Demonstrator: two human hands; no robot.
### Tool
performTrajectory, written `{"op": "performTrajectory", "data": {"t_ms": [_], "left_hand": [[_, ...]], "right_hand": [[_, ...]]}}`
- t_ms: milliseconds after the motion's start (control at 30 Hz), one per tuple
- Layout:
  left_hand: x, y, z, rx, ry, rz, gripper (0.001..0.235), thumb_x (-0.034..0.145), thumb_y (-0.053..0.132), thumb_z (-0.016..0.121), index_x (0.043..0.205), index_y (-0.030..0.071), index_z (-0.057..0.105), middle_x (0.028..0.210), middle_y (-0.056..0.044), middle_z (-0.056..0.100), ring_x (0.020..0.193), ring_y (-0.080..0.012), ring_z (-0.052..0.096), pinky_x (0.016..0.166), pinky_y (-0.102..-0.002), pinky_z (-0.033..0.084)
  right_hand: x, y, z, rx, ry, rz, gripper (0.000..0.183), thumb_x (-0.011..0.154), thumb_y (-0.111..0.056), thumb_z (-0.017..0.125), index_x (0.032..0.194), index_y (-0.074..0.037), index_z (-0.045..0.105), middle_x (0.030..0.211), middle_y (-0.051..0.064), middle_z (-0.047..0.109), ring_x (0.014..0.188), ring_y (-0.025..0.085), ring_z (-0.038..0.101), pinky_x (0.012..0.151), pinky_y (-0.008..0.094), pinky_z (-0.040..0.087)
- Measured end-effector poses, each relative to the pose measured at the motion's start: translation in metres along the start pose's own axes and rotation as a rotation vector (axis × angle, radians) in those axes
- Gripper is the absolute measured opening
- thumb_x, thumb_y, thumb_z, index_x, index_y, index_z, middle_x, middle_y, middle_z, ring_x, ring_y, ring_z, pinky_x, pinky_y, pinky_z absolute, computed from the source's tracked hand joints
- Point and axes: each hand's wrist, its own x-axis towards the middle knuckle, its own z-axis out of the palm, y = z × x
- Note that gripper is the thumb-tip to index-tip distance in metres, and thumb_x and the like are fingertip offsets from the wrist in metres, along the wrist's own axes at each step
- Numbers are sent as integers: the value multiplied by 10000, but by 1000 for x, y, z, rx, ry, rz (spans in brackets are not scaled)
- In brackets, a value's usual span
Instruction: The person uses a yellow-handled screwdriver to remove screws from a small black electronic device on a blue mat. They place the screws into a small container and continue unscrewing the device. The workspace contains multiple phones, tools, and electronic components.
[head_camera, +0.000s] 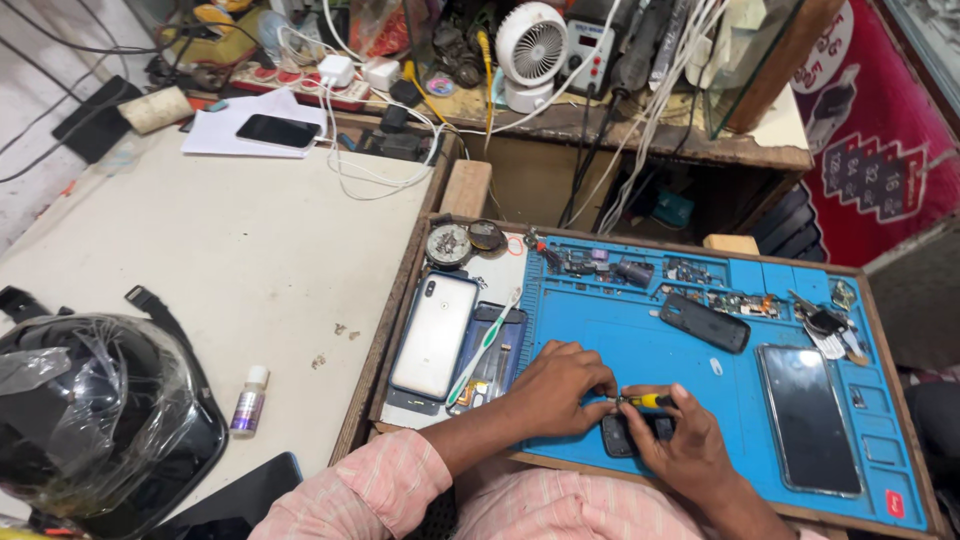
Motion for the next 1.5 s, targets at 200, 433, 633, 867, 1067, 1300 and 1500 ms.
{"op": "performTrajectory", "data": {"t_ms": [200,433,633,867,1067,1300,1500], "left_hand": [[-4,-1,7,-30,45,21,212,895,273,720,1060,152,772,1018,-46,692,1040,-268,621,988,-425,422],[-2,3,-2,-35,30,35,238,850,278,726,1047,152,770,1011,-44,691,1050,-270,620,987,-424,420],[-3,-3,2,-11,17,47,227,888,321,722,1055,177,777,1009,-30,689,1057,-258,619,1009,-428,412],[-2,-6,5,0,19,57,236,878,305,707,1068,183,779,1028,-20,703,1070,-254,634,1013,-417,422],[-1,-7,7,-20,6,40,219,884,321,718,1033,170,772,1000,-20,701,1055,-258,633,989,-425,416],[-5,-2,2,-36,43,63,234,902,283,723,1104,174,768,1086,-33,676,1087,-253,618,1003,-419,406],[-1,-5,2,-28,-6,51,229,899,268,723,1110,202,778,1076,-2,694,1075,-240,617,1001,-413,398]], "right_hand": [[-11,6,3,-5,45,25,980,831,37,775,1550,-203,155,1053,166,707,906,246,774,737,329,648],[-16,12,6,11,18,54,969,805,29,779,1537,-206,188,1070,140,732,907,223,783,758,346,644],[-25,15,4,9,42,34,973,820,12,768,1543,-192,149,1128,158,700,947,225,760,763,323,628],[-12,10,4,-16,31,-24,925,809,5,783,1496,-198,198,1046,154,742,890,249,794,718,347,640],[1,1,-5,-116,-23,-110,877,815,-12,787,1462,-188,222,1044,146,752,851,269,786,665,360,603],[-3,-1,-1,-31,6,24,865,798,-6,789,1461,-190,264,1033,147,758,884,271,796,697,360,635],[-11,12,0,31,5,13,889,819,10,777,1490,-210,238,1068,158,747,919,261,803,748,353,658]]}}
